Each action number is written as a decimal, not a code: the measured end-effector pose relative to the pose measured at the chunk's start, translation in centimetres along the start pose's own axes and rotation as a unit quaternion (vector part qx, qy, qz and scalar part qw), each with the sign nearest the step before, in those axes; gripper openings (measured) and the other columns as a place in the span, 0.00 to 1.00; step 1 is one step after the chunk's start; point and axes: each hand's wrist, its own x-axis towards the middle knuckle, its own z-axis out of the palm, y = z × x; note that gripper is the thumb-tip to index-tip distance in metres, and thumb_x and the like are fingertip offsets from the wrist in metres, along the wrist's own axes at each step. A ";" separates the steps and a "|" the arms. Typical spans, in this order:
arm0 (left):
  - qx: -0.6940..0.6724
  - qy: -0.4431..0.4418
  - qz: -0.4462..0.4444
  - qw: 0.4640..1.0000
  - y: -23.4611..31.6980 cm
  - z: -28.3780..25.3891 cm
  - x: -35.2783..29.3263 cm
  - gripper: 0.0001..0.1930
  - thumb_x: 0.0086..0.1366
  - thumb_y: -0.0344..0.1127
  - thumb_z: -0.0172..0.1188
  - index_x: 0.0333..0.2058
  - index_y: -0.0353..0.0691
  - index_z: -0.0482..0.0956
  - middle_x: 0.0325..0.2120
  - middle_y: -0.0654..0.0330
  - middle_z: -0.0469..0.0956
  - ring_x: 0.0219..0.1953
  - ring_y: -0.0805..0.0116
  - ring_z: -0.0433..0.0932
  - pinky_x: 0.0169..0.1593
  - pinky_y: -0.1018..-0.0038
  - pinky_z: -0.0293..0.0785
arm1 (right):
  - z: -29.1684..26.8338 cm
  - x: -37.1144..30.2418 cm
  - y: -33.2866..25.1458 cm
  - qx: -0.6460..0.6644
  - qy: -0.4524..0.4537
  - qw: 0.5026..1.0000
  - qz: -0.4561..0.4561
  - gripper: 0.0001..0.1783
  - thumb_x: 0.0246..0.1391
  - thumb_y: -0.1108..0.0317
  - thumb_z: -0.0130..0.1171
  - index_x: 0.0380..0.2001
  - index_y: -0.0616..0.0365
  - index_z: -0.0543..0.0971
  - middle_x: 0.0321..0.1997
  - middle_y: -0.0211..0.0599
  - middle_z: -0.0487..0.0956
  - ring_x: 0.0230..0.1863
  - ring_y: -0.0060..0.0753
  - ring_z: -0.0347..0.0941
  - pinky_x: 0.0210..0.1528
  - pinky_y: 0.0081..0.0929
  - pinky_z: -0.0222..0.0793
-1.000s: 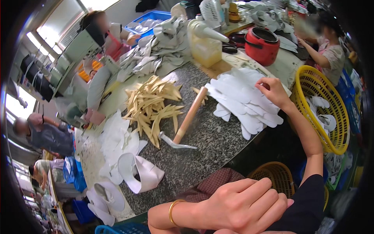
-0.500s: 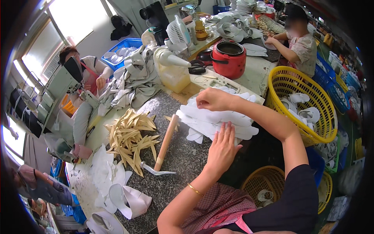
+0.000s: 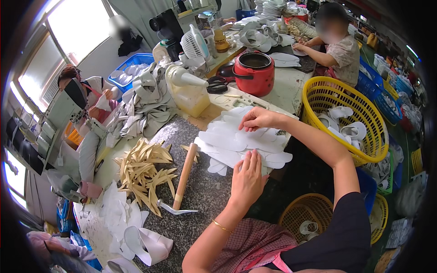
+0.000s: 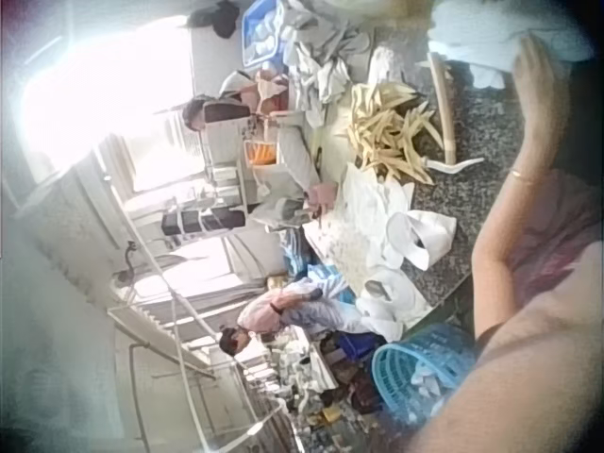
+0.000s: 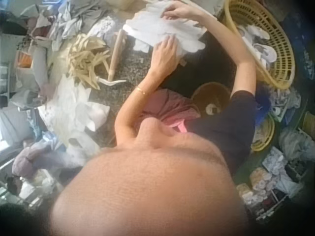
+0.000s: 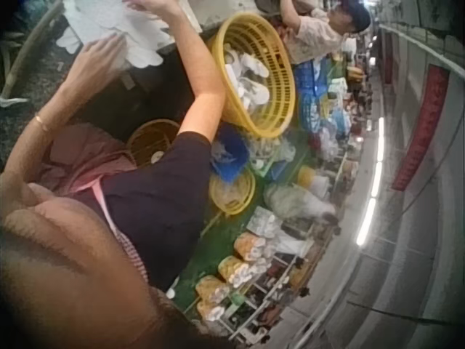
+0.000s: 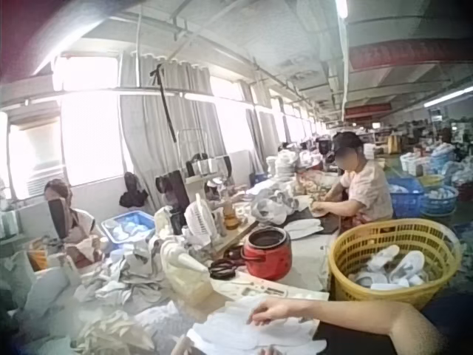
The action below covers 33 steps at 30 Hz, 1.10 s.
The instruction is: The person assembles shoe uppers by inserting reinforcement strips inside them, attaching decorative bows to the front, and pressing and smoothing the shoe parts by hand.
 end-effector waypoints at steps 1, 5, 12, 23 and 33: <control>-0.004 0.005 0.001 1.000 0.0 0.1 -0.1 0.37 0.65 0.50 0.62 0.65 0.30 0.67 0.68 0.49 0.65 0.70 0.57 0.64 0.66 0.62 0.61 | 0.2 0.4 -0.2 0.028 -0.008 1.000 0.005 0.13 0.64 0.67 0.56 0.45 0.62 0.85 0.35 0.30 0.81 0.33 0.18 0.75 0.39 0.17 0.74; -0.009 0.008 -0.001 1.000 0.1 0.0 -0.2 0.36 0.65 0.49 0.62 0.65 0.30 0.67 0.68 0.49 0.65 0.70 0.57 0.64 0.66 0.62 0.61 | 1.3 2.8 -1.3 0.043 -0.018 0.999 -0.005 0.14 0.64 0.68 0.56 0.48 0.60 0.84 0.34 0.29 0.80 0.32 0.17 0.74 0.38 0.17 0.74; -0.051 0.019 -0.002 0.999 0.5 -0.1 1.1 0.36 0.62 0.47 0.66 0.62 0.30 0.68 0.68 0.50 0.63 0.68 0.55 0.65 0.64 0.62 0.64 | 5.5 9.1 -2.9 -0.346 0.071 0.886 -0.300 0.16 0.61 0.73 0.56 0.51 0.50 0.83 0.47 0.38 0.79 0.55 0.44 0.73 0.55 0.37 0.71; -0.054 0.007 -0.060 0.997 0.0 3.7 1.2 0.38 0.45 0.50 0.70 0.52 0.29 0.76 0.62 0.39 0.68 0.64 0.50 0.65 0.63 0.60 0.60 | 2.8 -0.4 -3.1 -0.486 0.191 0.690 -0.502 0.08 0.53 0.75 0.59 0.24 0.60 0.71 0.27 0.44 0.69 0.34 0.54 0.69 0.44 0.45 0.68; -0.102 0.060 -0.082 0.990 0.4 7.1 0.4 0.29 0.62 0.39 0.59 0.57 0.21 0.71 0.63 0.36 0.67 0.66 0.43 0.67 0.72 0.57 0.58 | -9.8 -3.4 -2.3 -0.168 0.459 0.826 -0.282 0.13 0.71 0.64 0.54 0.47 0.62 0.80 0.42 0.34 0.81 0.41 0.27 0.77 0.50 0.26 0.72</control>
